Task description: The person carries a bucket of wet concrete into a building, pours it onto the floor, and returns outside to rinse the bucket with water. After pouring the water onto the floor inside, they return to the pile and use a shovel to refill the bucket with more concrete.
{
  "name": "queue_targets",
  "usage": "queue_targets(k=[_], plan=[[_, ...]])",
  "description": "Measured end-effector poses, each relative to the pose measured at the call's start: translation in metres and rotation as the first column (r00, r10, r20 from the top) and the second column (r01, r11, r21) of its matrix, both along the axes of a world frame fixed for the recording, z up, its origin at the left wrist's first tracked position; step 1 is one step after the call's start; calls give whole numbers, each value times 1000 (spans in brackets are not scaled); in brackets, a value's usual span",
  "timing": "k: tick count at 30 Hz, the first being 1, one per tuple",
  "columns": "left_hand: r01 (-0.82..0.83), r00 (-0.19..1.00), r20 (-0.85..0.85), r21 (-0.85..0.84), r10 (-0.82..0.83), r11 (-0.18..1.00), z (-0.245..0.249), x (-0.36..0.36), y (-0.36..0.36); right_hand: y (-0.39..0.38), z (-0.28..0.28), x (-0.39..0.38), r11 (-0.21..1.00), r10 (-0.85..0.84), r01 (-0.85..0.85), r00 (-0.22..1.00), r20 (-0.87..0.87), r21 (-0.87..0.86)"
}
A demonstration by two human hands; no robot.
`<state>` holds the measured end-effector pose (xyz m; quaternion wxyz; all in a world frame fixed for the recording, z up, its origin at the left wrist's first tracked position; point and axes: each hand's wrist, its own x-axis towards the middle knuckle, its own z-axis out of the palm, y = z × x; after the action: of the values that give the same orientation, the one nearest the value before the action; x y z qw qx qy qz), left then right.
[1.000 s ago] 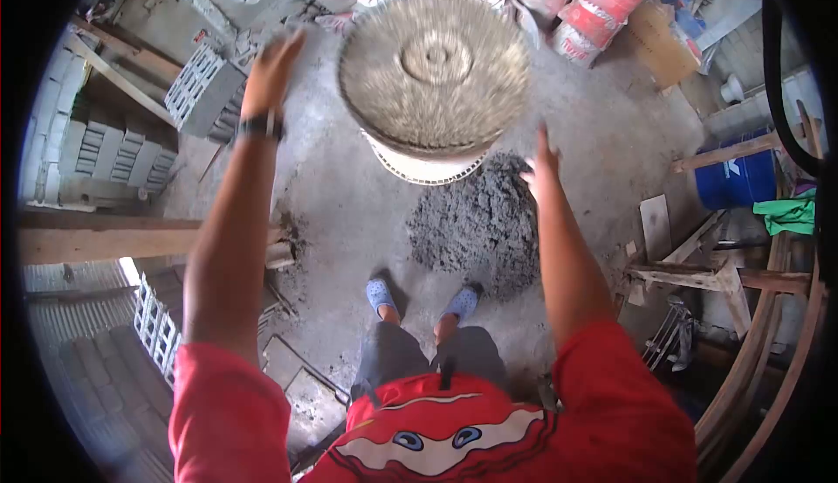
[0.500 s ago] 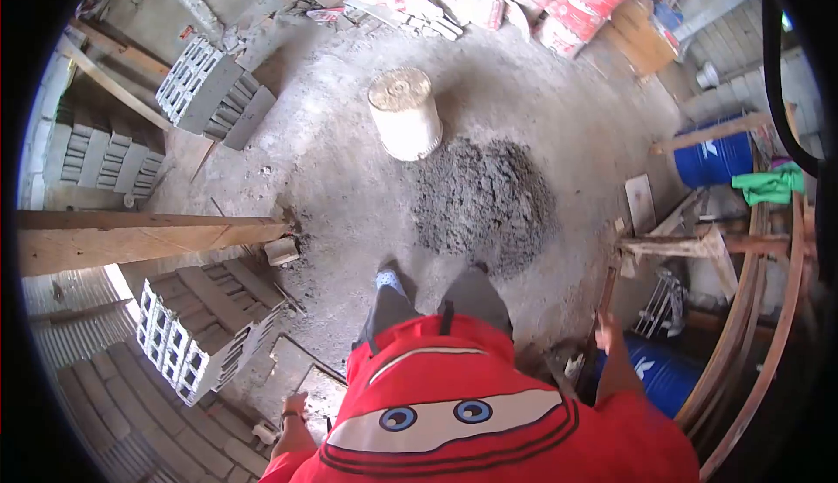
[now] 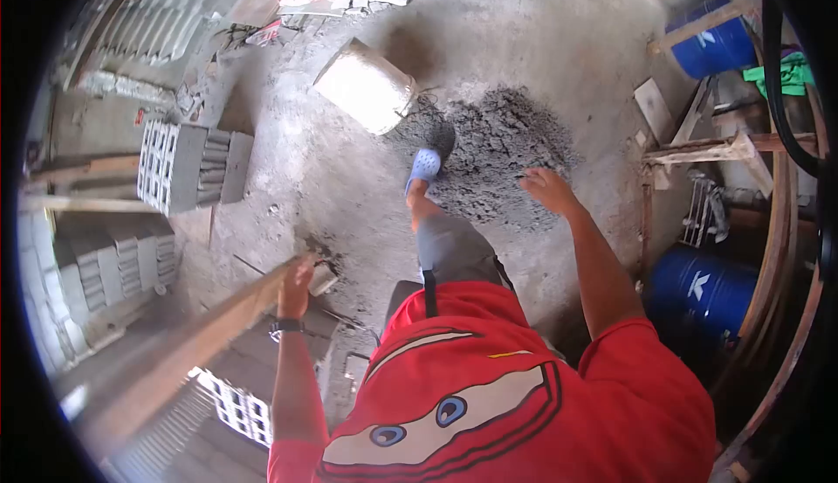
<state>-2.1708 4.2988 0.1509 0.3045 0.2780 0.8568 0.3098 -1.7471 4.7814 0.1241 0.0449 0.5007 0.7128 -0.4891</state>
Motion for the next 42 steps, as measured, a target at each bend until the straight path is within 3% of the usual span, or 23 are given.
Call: queue_targets(k=[2, 4, 5, 7, 8, 10, 11, 13, 14, 15, 16, 18, 20, 26, 28, 29, 30, 32, 34, 36, 37, 40, 42], plan=[[144, 986, -32, -357, -167, 923, -7, -31, 19, 16, -88, 20, 999, -33, 27, 991, 131, 45], [312, 944, 286, -608, -165, 730, 3, -72, 59, 20, -121, 15, 977, -173, 192, 968, 180, -96], [324, 942, 284, -622, -179, 713, -5, -92, 70, 27, -124, 0, 925, -283, 318, 942, 181, -208], [187, 954, 299, -597, 0, 781, -32, -127, 81, 51, -153, -20, 898, -293, 354, 925, 242, -263], [204, 951, 311, -616, -4, 761, -41, -139, 88, 55, -163, -26, 882, -276, 366, 912, 304, -298], [16, 958, 273, -348, 85, 938, -65, -160, 109, 77, -191, -54, 896, -254, 349, 910, 329, -275], [15, 956, 279, -348, 88, 937, -77, -174, 131, 100, -192, -79, 919, -229, 317, 914, 333, -236], [-143, 784, 570, -220, 246, 965, -103, -207, 178, 138, -199, -134, 888, -302, 360, 926, 226, -287], [-109, 834, 504, -245, 222, 963, -70, -204, 243, 153, -207, -163, 873, -382, 412, 910, 159, -261], [-109, 831, 509, -249, 226, 962, -84, -210, 256, 172, -205, -201, 846, -438, 458, 889, 133, -274], [80, 928, 373, -165, -13, 983, -107, -218, 266, 192, -196, -242, 813, -498, 506, 860, 106, -286], [289, 942, 209, -109, -263, 951, -131, -227, 298, 226, -193, -310, 837, -483, 417, 868, -117, -355], [-20, 866, 490, -162, 98, 987, -143, -222, 335, 249, -230, -374, 929, -354, 340, 932, -82, -147], [78, 862, 503, -259, 65, 963, -209, -285, 373, 272, -276, -553, 873, -342, 308, 939, -26, -378], [11, 813, 554, -322, 179, 947, -220, -319, 374, 246, -317, -601, 746, -563, 503, 826, -11, -437], [28, 808, 563, -331, 173, 943, -228, -341, 369, 236, -357, -624, 734, -575, 519, 818, 5, -437], [49, 829, 537, -346, 155, 937, -235, -364, 357, 222, -411, -642, 583, -714, 642, 698, 64, -498], [36, 835, 514, -411, 198, 911, -237, -408, 326, 210, -443, -673, 250, -898, 806, 401, 183, -537], [-38, 804, 496, -507, 327, 861, -236, -455, 292, 219, -476, -701, 207, -927, 815, 341, 159, -541], [-43, 771, 500, -577, 395, 816, -237, -495, 249, 221, -480, -720, 279, -909, 755, 408, 91, -593], [-104, 767, 453, -610, 454, 785, -238, -511, 226, 223, -471, -732, 375, -854, 679, 518, 50, -631], [-179, 745, 375, -683, 551, 708, -245, -538, 183, 220, -484, -759, 414, -857, 758, 512, 65, -504], [-175, 737, 341, -738, 584, 652, -245, -549, 171, 214, -462, -772, 347, -905, 663, 423, -51, -664]])
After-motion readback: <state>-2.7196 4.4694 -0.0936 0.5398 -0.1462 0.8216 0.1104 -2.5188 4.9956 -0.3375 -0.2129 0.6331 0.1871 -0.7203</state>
